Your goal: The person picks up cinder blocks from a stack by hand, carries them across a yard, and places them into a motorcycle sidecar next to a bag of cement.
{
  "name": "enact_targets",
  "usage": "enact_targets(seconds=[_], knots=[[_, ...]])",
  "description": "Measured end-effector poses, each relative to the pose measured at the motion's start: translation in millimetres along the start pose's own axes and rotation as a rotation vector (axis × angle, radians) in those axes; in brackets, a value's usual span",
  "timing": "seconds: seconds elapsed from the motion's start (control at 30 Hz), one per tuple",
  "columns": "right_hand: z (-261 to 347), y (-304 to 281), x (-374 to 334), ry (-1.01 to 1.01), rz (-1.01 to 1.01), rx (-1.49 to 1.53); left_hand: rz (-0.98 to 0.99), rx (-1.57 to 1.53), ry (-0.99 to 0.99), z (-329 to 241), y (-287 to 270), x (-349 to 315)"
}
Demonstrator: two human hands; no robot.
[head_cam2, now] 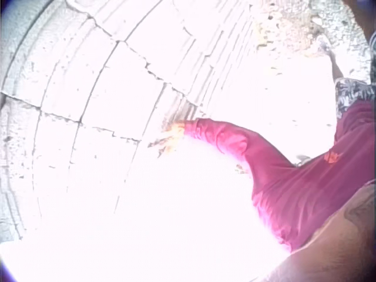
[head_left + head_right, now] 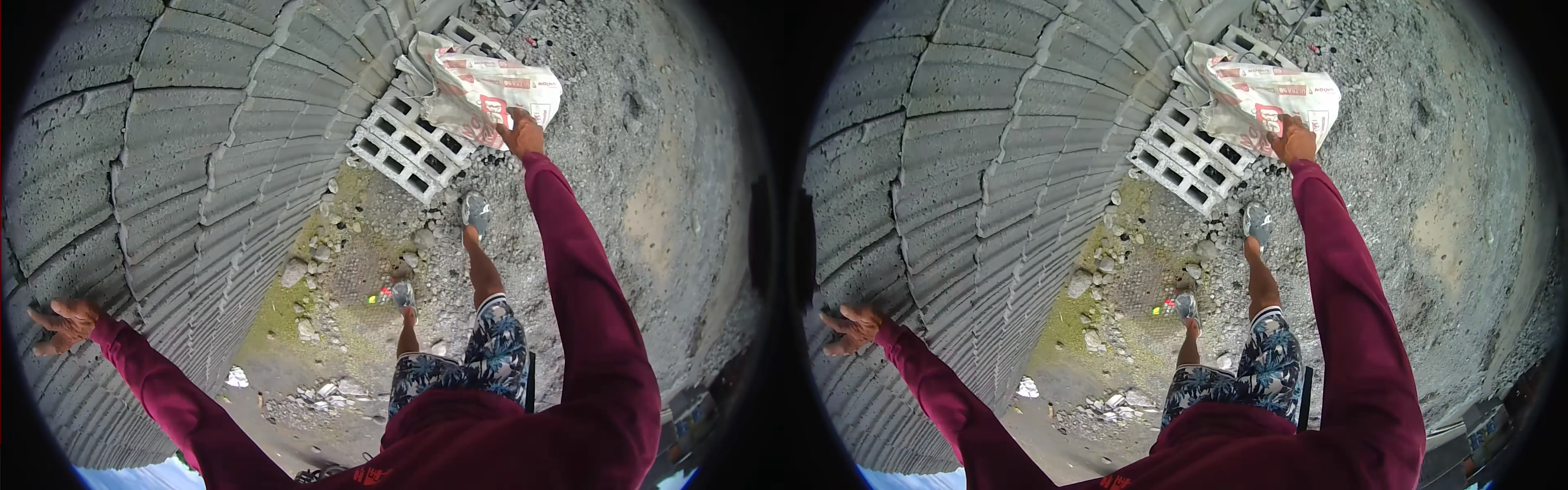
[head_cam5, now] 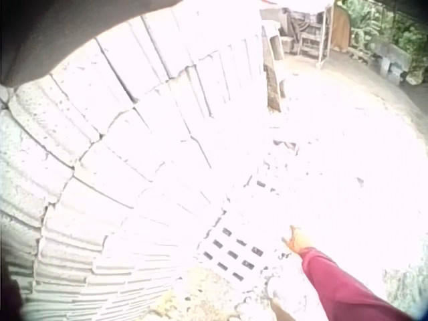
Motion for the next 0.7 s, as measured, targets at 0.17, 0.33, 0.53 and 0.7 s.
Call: enact_targets(seconds=[0.17,0.33,0.53,0.7], knots=[[52,18,101,-0.11,-0.139,-0.133,0.069,0.07,0.033,17,7,-3],[73,87,126,-0.069,0.193,-0.35,0.091,0.18,0.18,35,6,-3],[3,158,72,-0.023,0.17,-0.294,0.092,0.168,0.148,59,2,-11],[-37,162,27,-0.303,0.279,-0.479,0.176,0.394,0.13,58,-1,-12]])
Point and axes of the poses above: each hand's wrist, its own x-axis towards the middle knuckle, its own y-axis out of the palm, z = x × y, the point moved 6 cm from there along x, towards the middle knuckle, and after that the axes turned 13 degrees about y, right-handed, at the moved point
